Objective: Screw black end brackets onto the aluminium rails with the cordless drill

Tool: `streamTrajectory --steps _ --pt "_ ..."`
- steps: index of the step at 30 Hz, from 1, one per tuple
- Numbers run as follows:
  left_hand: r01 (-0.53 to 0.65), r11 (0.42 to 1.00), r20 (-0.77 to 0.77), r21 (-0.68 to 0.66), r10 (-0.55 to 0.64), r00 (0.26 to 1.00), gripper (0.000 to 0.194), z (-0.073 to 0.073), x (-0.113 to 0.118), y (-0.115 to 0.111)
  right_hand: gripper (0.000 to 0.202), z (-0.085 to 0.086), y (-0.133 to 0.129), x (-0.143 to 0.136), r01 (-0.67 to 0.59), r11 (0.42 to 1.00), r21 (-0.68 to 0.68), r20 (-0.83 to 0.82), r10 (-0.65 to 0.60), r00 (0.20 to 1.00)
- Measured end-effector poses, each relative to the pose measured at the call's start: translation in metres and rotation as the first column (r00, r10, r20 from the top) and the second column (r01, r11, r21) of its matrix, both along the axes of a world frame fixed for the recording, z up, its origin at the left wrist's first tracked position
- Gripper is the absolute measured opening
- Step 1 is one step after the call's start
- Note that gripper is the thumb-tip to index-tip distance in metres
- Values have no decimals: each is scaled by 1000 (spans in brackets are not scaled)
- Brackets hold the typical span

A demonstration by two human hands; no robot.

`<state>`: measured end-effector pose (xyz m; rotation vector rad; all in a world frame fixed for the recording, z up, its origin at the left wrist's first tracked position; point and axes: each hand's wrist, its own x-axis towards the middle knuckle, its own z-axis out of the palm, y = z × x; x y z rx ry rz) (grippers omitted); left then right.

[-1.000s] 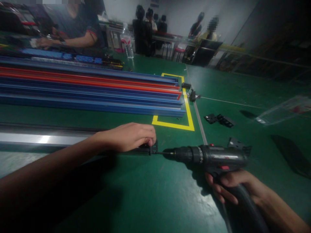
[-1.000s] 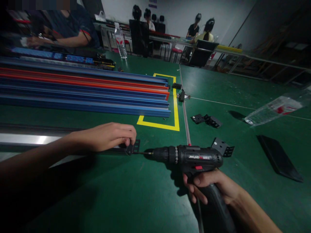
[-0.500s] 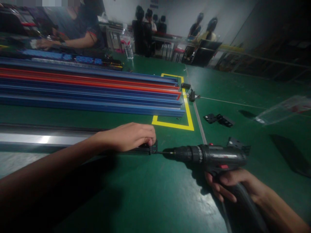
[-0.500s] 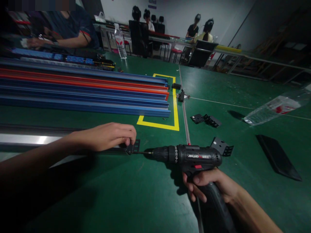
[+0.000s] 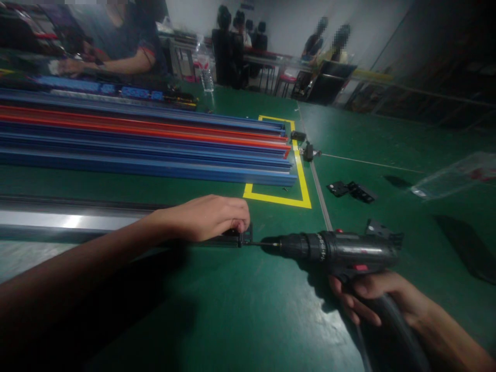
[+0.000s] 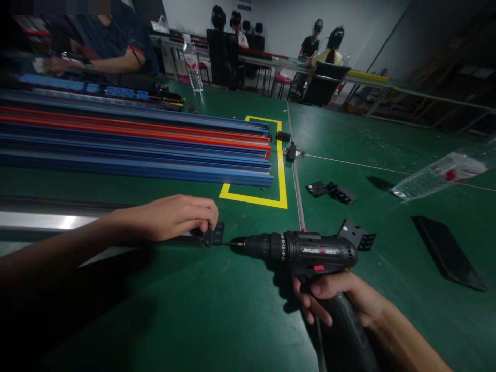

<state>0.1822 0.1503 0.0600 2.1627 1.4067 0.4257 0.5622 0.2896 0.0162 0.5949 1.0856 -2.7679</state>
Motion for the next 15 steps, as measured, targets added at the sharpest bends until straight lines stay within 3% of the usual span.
streamTrajectory --steps 15 --pt "-2 1000 -22 1 2 1000 23 0 0 0 32 2 -1 -2 1 1000 14 -8 -1 1000"
